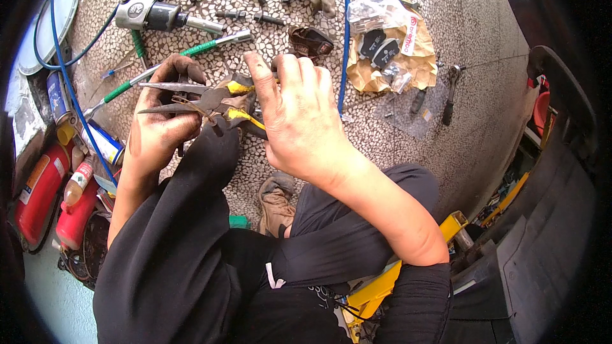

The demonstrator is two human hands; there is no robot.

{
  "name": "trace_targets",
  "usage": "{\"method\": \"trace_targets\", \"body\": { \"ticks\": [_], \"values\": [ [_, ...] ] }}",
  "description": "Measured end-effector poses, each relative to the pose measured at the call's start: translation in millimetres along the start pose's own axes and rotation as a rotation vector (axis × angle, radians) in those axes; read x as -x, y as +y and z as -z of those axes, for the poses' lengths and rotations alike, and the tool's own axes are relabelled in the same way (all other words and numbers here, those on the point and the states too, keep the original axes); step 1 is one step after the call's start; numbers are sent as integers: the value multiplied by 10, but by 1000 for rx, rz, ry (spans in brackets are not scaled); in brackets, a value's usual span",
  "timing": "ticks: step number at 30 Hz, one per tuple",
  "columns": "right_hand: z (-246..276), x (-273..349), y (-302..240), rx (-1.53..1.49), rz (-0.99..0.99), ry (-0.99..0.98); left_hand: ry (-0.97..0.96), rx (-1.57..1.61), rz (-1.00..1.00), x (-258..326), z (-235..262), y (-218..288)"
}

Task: The person is repairing a brake pad by removing a metal clip, cleaning the surface with a screwdriver, and reinserting the clip using pliers. The task involves careful manipulation of small components and tools.

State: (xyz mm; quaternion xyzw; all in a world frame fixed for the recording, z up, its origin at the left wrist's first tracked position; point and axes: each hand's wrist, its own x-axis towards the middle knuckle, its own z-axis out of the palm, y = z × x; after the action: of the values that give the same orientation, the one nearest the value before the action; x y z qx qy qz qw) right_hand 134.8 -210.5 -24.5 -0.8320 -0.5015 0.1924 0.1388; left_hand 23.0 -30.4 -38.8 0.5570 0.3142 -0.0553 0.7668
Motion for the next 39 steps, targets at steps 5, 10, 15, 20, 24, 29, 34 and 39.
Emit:
{"method": "trace_targets", "body": {
  "ticks": [5,10,15,20,24,29,34,39],
  "values": [
    [1,-4,34,9,20,-72,-55,-40,41,-11,16,74],
    [-19,54,28,-170,14,-13,-132,-35,21,-16,109,45],
    [11,85,24,-222,4,-4,-97,-14,-45,13,21,-14],
    [-52,102,15,-140,-16,50,-116,-31,10,-36,53,4],
    [-88,92,-8,-109,-15,91,-113,68,125,-38,112,-8],
    [-54,79,84,-170,15,48,-69,-77,-52,-45,48,-79],
    [-11,73,22,-114,3,48,-113,58,102,-40,107,-45],
    [-102,74,50,-138,0,61,-55,57,107,-23,42,1]
  ]
}}
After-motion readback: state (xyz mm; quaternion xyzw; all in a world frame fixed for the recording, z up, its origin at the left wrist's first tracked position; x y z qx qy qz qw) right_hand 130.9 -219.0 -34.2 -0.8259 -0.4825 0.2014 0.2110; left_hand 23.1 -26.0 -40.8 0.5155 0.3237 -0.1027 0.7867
